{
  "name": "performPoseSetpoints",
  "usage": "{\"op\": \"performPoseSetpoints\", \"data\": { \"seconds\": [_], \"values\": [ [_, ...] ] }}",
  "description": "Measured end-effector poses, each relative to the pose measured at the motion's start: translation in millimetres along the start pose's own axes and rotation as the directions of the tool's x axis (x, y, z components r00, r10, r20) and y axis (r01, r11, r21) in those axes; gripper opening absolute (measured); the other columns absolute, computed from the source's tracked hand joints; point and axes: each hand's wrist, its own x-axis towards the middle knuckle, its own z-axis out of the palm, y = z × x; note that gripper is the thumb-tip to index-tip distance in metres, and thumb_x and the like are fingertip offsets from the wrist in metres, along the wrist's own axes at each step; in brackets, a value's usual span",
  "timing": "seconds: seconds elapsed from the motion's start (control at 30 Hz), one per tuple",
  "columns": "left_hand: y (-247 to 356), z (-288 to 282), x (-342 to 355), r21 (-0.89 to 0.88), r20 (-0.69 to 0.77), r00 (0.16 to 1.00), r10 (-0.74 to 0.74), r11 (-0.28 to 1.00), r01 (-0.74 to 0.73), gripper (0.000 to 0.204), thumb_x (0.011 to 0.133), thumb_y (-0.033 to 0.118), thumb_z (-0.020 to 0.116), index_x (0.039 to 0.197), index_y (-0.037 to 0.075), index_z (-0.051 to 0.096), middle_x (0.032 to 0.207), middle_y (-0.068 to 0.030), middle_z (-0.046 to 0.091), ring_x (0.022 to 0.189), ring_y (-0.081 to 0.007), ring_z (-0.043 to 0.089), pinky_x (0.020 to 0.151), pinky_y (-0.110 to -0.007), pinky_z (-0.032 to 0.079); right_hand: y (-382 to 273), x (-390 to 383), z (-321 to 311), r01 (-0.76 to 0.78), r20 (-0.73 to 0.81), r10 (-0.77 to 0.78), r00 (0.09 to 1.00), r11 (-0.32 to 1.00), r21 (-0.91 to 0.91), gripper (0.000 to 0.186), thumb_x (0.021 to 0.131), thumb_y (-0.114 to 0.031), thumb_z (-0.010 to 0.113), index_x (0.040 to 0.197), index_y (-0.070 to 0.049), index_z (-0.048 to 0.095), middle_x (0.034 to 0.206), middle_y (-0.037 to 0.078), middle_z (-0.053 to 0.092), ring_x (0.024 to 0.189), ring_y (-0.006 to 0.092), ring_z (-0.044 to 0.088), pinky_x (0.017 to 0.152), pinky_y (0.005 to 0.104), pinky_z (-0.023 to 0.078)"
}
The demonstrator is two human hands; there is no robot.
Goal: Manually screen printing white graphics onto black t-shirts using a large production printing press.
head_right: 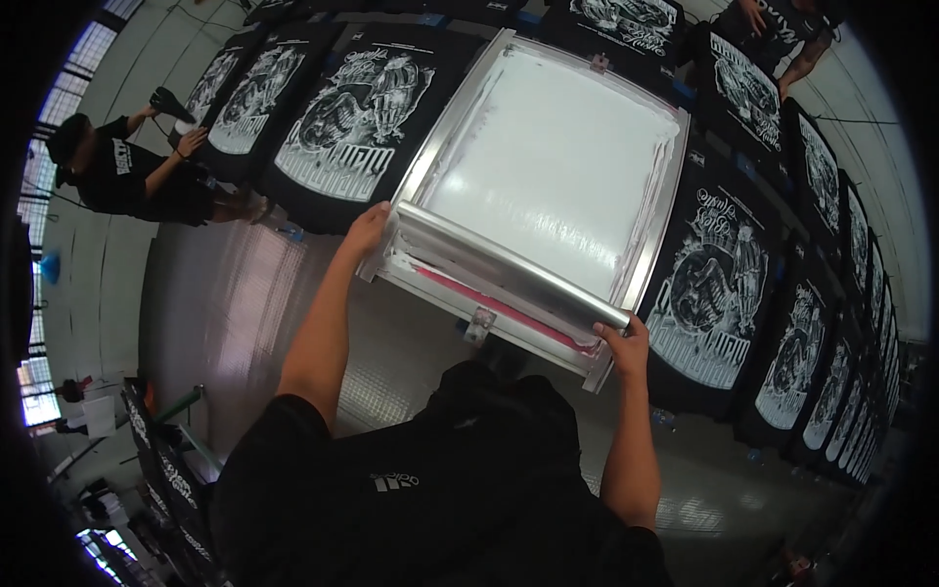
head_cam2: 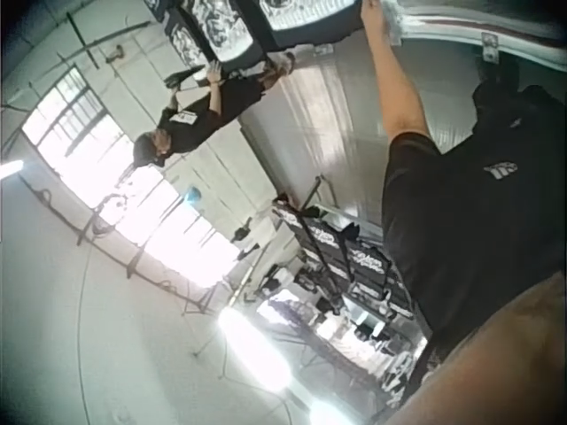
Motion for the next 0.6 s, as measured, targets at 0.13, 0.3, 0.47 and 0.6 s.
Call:
{"op": "performPoseSetpoints", "data": {
  "seconds": [0.13, 0.3, 0.47, 0.6],
  "values": [
    [-5, 13, -12, -0.075, 0.009, 0.998, 0.063, 0.995, -0.062, 0.052, 0.102, 0.042, 0.057, 0.131, -0.001, 0.062, 0.125, -0.0207, 0.068, 0.121, -0.0308, 0.064, 0.102, -0.035, 0.047, 3, -2, -14, -0.012, -0.042, 0.02, 0.999, 0.984, 0.176, 0.032, 0.075, 0.001, 0.083, 0.104, 0.001, 0.069, 0.094, 0.005, 0.07, 0.086, 0.0141, 0.065, 0.079, 0.0288, 0.053],
    [38, 36, -100, -0.144, 0.084, 0.995, 0.056, 0.989, -0.044, 0.053, 0.104, 0.039, 0.055, 0.133, -0.004, 0.06, 0.124, -0.0184, 0.069, 0.116, -0.0235, 0.064, 0.099, -0.033, 0.048, -5, -47, -106, -0.044, -0.036, 0.049, 0.998, 0.992, 0.114, 0.033, 0.073, 0.002, 0.083, 0.103, 0.001, 0.069, 0.094, 0.006, 0.071, 0.086, 0.0144, 0.066, 0.079, 0.0297, 0.054],
    [112, 169, -193, -0.21, 0.188, 0.981, 0.055, 0.978, -0.015, 0.054, 0.105, 0.039, 0.055, 0.136, -0.005, 0.058, 0.121, -0.0176, 0.07, 0.11, -0.0202, 0.064, 0.096, -0.032, 0.048, 12, -93, -264, -0.02, -0.15, 0.033, 0.988, 0.996, 0.085, 0.032, 0.072, 0.0, 0.084, 0.1, 0.001, 0.069, 0.091, 0.006, 0.071, 0.085, 0.0144, 0.067, 0.079, 0.0305, 0.055],
    [144, 264, -258, -0.268, 0.219, 0.967, 0.128, 0.961, -0.066, 0.05, 0.105, 0.037, 0.055, 0.133, -0.004, 0.06, 0.116, -0.0165, 0.071, 0.106, -0.0175, 0.064, 0.093, -0.031, 0.049, 45, -115, -374, 0.024, -0.173, -0.004, 0.985, 0.993, 0.116, 0.033, 0.07, 0.0, 0.084, 0.1, 0.001, 0.069, 0.091, 0.006, 0.072, 0.085, 0.0147, 0.067, 0.08, 0.0309, 0.055]
  ]
}}
